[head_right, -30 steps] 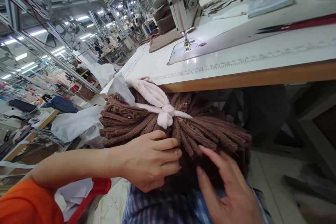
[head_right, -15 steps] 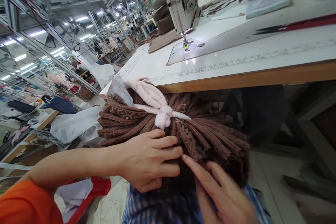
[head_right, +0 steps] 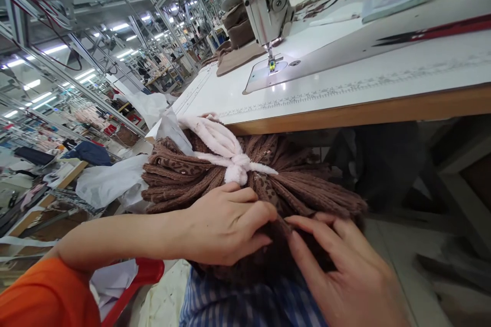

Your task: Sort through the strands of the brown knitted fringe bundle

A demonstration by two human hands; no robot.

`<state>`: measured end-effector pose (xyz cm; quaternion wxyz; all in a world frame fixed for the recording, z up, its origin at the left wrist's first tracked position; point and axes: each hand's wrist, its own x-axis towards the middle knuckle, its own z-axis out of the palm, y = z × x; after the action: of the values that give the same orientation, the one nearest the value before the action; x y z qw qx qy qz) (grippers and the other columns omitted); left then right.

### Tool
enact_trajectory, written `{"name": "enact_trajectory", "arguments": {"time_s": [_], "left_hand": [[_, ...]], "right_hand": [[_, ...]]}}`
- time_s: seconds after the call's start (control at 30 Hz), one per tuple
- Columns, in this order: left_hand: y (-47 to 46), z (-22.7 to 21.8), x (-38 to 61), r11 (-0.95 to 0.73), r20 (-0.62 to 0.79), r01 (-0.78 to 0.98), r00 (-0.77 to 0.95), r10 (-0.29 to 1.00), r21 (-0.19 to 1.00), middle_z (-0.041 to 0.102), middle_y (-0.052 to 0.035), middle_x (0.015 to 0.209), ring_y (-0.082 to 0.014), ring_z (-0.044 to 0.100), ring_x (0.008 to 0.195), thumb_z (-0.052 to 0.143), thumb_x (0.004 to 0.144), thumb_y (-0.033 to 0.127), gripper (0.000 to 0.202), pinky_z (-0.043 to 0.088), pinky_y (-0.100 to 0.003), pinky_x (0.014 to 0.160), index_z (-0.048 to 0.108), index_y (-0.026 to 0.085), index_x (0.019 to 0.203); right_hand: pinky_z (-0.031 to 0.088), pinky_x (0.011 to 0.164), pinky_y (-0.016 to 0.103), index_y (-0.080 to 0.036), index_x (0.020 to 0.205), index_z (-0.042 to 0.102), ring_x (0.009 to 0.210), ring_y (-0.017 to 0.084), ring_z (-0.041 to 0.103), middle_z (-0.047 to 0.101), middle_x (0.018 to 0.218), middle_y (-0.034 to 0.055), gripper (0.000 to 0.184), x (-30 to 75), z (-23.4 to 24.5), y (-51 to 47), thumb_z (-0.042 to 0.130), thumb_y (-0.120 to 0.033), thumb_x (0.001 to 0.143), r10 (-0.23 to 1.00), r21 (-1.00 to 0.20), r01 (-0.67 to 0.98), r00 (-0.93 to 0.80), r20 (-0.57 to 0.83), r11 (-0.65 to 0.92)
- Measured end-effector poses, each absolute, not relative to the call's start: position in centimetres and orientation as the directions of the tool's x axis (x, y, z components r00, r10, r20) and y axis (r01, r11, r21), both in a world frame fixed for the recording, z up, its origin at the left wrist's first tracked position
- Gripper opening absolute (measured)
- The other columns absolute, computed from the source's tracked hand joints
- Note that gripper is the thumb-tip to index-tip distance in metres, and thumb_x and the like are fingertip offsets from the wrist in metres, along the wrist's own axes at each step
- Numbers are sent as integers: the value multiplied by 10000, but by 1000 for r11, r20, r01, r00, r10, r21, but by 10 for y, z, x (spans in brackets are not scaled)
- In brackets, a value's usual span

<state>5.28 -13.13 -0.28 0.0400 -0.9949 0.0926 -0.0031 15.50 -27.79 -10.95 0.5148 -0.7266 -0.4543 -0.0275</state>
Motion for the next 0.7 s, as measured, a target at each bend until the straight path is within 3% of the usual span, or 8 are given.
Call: {"name": "enact_trajectory", "arguments": {"time_s": [0.1,0.27,0.4,0.5,0.57,0.63,0.7], "left_hand": [[-132,-1,55,-982,-57,-167,985,-163,-87,603,16,802,-151,478,780,444,856,209,372,323,-303,636,373,128,1213],[-128,5,52,-962,-96,-262,962,-254,-80,562,-10,821,-166,435,803,483,853,221,87,311,-304,638,544,176,896],[-125,7,51,-949,-77,-305,951,-298,-87,546,-29,846,-173,419,794,464,867,197,104,318,-300,655,557,188,914],[-124,5,55,-948,-94,-301,952,-291,-107,563,-21,844,-170,432,794,449,879,196,107,328,-304,660,551,176,904],[-124,2,60,-954,-100,-278,958,-267,-113,581,-11,830,-168,444,785,441,890,222,118,338,-309,657,542,162,893],[-124,0,65,-958,-103,-260,963,-248,-118,593,-7,797,-167,454,761,436,895,247,140,344,-314,644,536,150,882],[-125,-2,69,-960,-112,-253,964,-240,-122,595,-7,766,-166,458,738,437,894,255,152,345,-315,631,537,143,869]], "right_hand": [[505,576,271,-244,996,621,710,206,578,556,832,45,372,157,-111,-277,506,-576,872,625,-739,663,628,464,-117],[471,463,260,-258,988,641,561,187,549,556,730,34,381,156,-123,-283,529,-591,841,564,-756,607,724,397,-245],[424,388,230,-274,1064,602,462,150,508,564,687,-3,339,154,-131,-289,502,-546,887,558,-738,642,697,450,-207],[351,318,204,-297,1109,542,345,96,401,555,679,-48,274,155,-131,-290,456,-500,947,573,-733,656,676,464,-180],[393,371,195,-296,1082,536,412,98,459,582,804,-34,234,158,-131,-289,439,-474,965,583,-716,679,651,485,-162],[465,515,189,-291,1030,544,605,128,556,579,936,-17,204,161,-131,-288,424,-446,973,585,-693,706,627,515,-148],[480,593,185,-283,1002,541,721,145,573,571,944,-13,209,162,-131,-287,409,-444,978,588,-683,716,618,522,-145]]}}
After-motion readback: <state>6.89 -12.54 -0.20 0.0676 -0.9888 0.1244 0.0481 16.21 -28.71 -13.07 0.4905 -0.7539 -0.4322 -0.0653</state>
